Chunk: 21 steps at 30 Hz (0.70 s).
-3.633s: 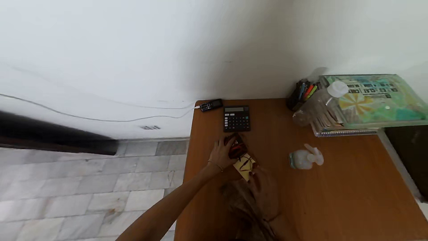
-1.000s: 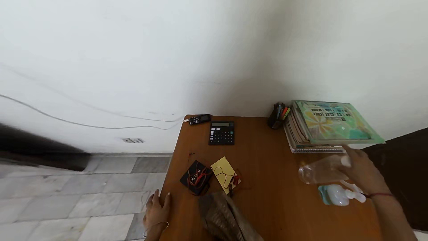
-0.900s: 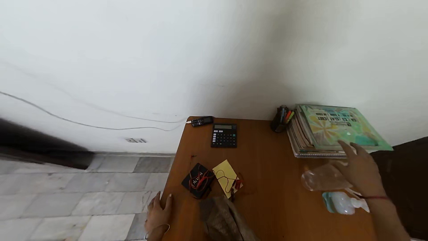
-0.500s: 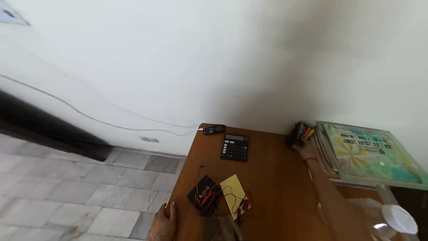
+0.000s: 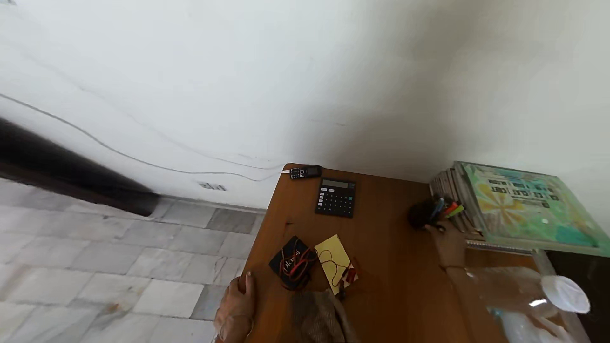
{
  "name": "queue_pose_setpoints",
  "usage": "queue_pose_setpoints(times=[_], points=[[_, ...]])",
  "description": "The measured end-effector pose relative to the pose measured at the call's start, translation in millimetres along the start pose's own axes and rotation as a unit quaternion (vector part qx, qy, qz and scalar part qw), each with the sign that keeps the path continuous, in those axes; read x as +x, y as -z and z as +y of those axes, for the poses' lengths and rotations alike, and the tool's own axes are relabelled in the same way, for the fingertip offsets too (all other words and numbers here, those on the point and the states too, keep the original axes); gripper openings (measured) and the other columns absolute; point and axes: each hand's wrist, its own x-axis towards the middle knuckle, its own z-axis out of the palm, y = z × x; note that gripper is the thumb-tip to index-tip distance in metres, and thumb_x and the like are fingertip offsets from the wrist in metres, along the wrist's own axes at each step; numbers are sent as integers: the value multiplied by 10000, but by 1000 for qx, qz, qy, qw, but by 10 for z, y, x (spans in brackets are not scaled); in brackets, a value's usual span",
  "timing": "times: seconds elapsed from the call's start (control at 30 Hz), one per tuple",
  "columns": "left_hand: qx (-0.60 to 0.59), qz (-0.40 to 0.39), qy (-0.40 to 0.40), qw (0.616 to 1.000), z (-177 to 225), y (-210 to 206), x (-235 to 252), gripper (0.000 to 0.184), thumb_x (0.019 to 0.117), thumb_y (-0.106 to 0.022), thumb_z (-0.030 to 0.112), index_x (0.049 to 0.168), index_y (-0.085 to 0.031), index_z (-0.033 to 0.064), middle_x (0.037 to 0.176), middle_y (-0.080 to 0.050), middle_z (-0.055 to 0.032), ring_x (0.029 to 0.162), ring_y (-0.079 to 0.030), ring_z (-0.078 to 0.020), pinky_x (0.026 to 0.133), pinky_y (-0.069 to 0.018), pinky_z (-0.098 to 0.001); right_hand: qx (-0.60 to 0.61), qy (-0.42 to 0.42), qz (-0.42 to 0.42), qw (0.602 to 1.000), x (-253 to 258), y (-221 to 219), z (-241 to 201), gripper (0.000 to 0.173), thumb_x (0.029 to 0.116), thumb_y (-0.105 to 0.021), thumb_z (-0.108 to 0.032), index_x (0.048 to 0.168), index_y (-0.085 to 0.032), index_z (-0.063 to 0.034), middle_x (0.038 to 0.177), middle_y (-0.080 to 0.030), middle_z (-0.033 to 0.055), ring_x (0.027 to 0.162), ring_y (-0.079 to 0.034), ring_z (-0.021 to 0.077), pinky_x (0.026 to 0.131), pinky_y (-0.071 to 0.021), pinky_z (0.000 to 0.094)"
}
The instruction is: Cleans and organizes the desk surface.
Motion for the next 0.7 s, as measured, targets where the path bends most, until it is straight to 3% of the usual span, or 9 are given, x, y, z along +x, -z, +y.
queue_pose_setpoints(times=[0.17,0.3,0.4,0.53,0.6,0.67,0.7], points=[[-22,-12,-27,999,-9,52,-23,579,1100,-352,457,1382,-576,4,1336,-616,-282,1259,-582,-471,1007,-428,-677,30,-51,-35,998,-1166,144,349,362,960,-701,-190,1213,-678,67,1191,-693,254,1127,-662,360,1013,-482,494],[-27,-34,-28,999,-18,79,-19,584,1102,-327,463,1420,-548,27,1383,-598,-248,1293,-568,-431,1030,-426,-651,29,-87,-1,996,-1853,7,793,340,939,-719,-194,1161,-706,63,1136,-718,245,1060,-696,348,972,-511,499],[-30,-35,-32,998,-22,83,0,560,1104,-347,441,1428,-540,27,1393,-595,-238,1301,-566,-420,1040,-428,-637,33,-128,-7,991,-2134,-64,1050,367,952,-701,-211,1199,-689,61,1180,-701,252,1099,-674,373,992,-485,531],[-22,-41,-31,998,-4,80,34,556,1101,-351,449,1451,-521,53,1411,-590,-216,1316,-561,-395,1053,-424,-622,61,-125,10,990,-2229,-144,1311,374,975,-686,-170,1223,-651,108,1195,-664,325,1094,-656,453,983,-481,586],[-18,-41,-33,998,3,76,20,555,1101,-350,450,1452,-523,56,1410,-590,-216,1313,-564,-393,1047,-433,-615,56,-131,30,989,-2249,-132,1301,430,972,-686,-148,1313,-594,98,1313,-595,350,1170,-620,471,1003,-477,581],[-13,-41,-27,999,9,82,13,553,1103,-345,449,1450,-525,58,1414,-587,-214,1313,-566,-387,1048,-433,-610,47,-123,82,988,-2359,-122,1175,640,911,-732,-121,1434,-451,121,1507,-361,411,1337,-463,541,1083,-424,581],[-14,-38,-28,999,17,86,11,550,1103,-348,445,1440,-533,52,1406,-592,-217,1308,-569,-389,1045,-433,-614,35,-108,120,986,-2437,-151,1081,742,875,-751,-169,1456,-405,136,1531,-308,422,1391,-392,558,1130,-387,572]])
